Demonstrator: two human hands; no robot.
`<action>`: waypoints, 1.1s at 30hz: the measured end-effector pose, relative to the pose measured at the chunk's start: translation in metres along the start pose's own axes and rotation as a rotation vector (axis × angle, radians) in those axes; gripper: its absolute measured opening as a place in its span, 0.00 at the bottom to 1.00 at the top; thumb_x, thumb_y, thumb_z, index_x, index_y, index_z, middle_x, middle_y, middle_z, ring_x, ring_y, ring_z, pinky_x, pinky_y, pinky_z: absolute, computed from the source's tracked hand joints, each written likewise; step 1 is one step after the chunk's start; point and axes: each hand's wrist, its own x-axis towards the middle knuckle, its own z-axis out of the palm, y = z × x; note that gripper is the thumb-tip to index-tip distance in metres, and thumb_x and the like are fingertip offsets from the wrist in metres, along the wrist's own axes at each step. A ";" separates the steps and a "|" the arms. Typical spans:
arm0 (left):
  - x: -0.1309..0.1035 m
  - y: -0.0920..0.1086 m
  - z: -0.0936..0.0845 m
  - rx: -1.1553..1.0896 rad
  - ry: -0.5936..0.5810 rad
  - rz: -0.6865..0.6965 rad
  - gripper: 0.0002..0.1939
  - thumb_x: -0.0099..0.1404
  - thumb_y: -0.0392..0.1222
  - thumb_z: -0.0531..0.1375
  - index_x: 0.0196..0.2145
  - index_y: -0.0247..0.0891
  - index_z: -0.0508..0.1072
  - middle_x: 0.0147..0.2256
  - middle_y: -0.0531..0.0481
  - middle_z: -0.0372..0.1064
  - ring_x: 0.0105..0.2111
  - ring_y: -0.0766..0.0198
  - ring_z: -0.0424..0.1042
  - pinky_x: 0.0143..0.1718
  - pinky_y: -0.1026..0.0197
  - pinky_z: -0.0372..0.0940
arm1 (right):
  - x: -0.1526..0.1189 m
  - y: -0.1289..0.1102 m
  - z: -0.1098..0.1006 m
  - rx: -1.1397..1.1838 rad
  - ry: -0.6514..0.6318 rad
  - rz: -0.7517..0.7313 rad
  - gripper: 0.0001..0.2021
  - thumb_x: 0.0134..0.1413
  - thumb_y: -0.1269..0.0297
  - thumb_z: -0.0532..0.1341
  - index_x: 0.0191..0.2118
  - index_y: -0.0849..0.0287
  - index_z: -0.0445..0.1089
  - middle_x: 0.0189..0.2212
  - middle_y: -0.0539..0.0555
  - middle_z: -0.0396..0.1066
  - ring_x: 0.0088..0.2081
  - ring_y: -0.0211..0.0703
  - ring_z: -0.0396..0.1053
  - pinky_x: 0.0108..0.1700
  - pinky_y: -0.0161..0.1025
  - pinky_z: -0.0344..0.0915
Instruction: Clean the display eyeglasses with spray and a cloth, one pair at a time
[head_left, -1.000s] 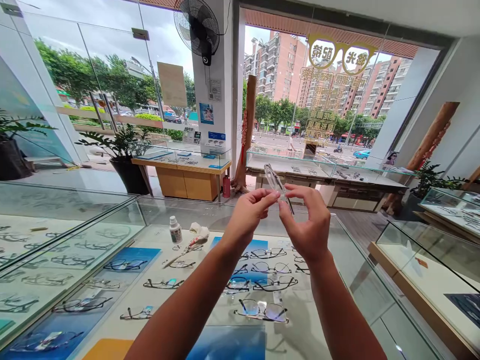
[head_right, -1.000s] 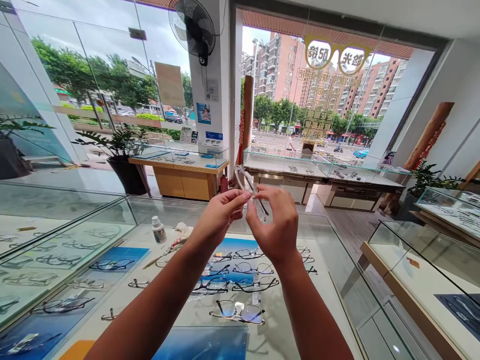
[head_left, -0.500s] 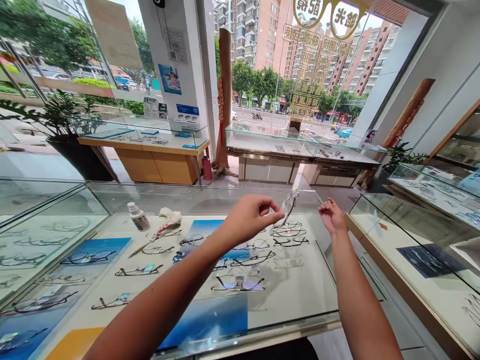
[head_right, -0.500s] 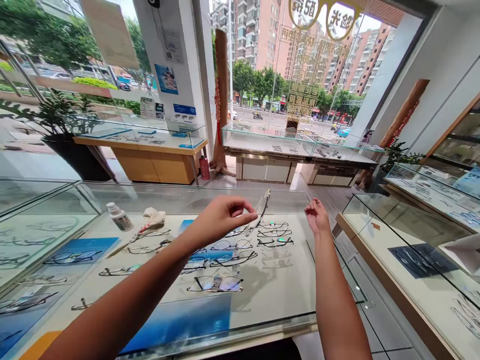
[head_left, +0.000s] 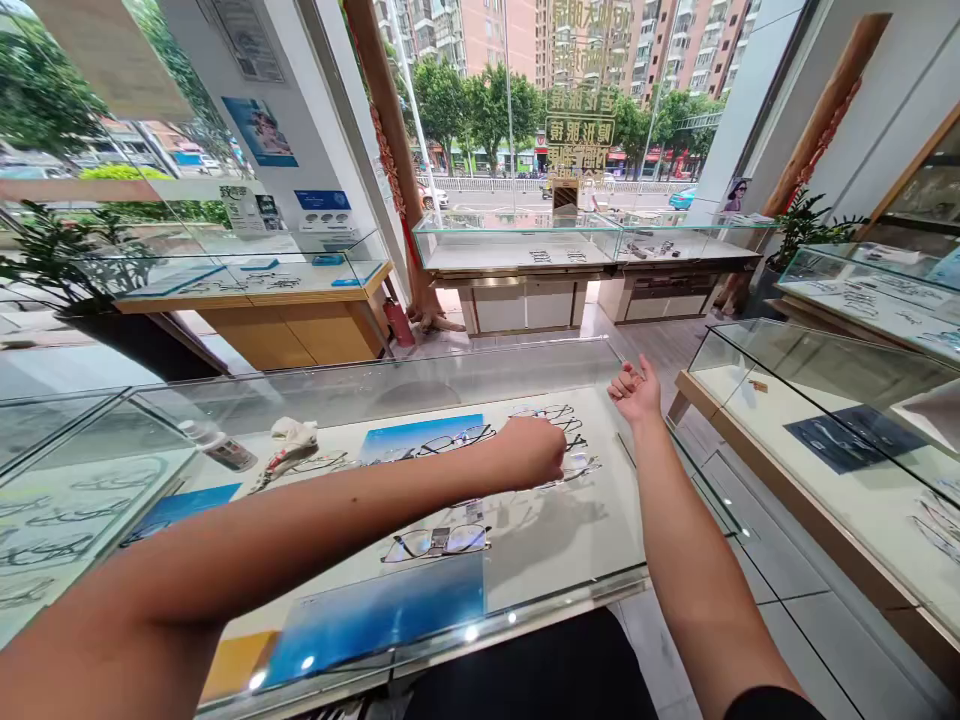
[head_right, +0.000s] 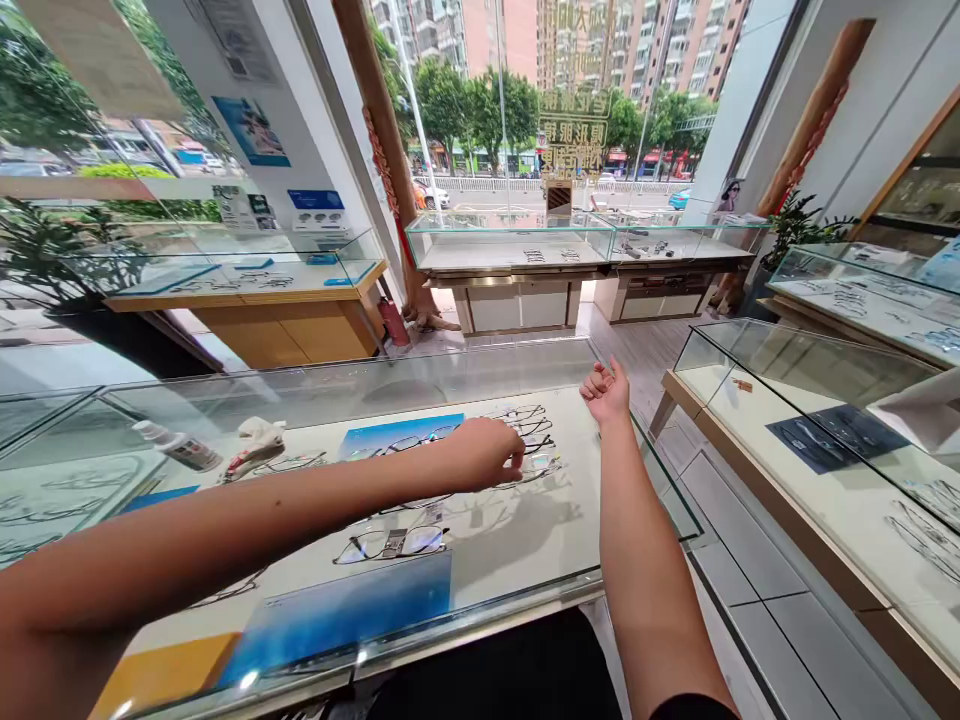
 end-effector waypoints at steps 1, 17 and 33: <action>0.007 0.000 0.003 0.032 -0.023 -0.012 0.09 0.66 0.45 0.65 0.39 0.39 0.84 0.39 0.39 0.82 0.42 0.46 0.79 0.38 0.55 0.66 | 0.000 0.000 0.000 0.003 -0.011 0.014 0.20 0.69 0.47 0.57 0.30 0.55 0.68 0.12 0.39 0.46 0.15 0.34 0.41 0.19 0.33 0.49; 0.034 0.007 0.018 0.056 -0.077 -0.099 0.10 0.65 0.46 0.69 0.39 0.38 0.84 0.41 0.36 0.82 0.44 0.44 0.80 0.43 0.51 0.71 | 0.004 0.008 0.003 -0.028 -0.030 0.080 0.20 0.67 0.47 0.61 0.26 0.54 0.64 0.09 0.37 0.39 0.14 0.33 0.36 0.17 0.34 0.42; 0.052 -0.028 0.021 -0.056 0.013 -0.233 0.10 0.61 0.42 0.67 0.40 0.42 0.86 0.40 0.41 0.82 0.43 0.50 0.79 0.40 0.58 0.67 | 0.007 0.012 0.002 -0.048 -0.124 0.094 0.18 0.68 0.52 0.60 0.28 0.55 0.69 0.10 0.38 0.42 0.14 0.33 0.37 0.17 0.33 0.44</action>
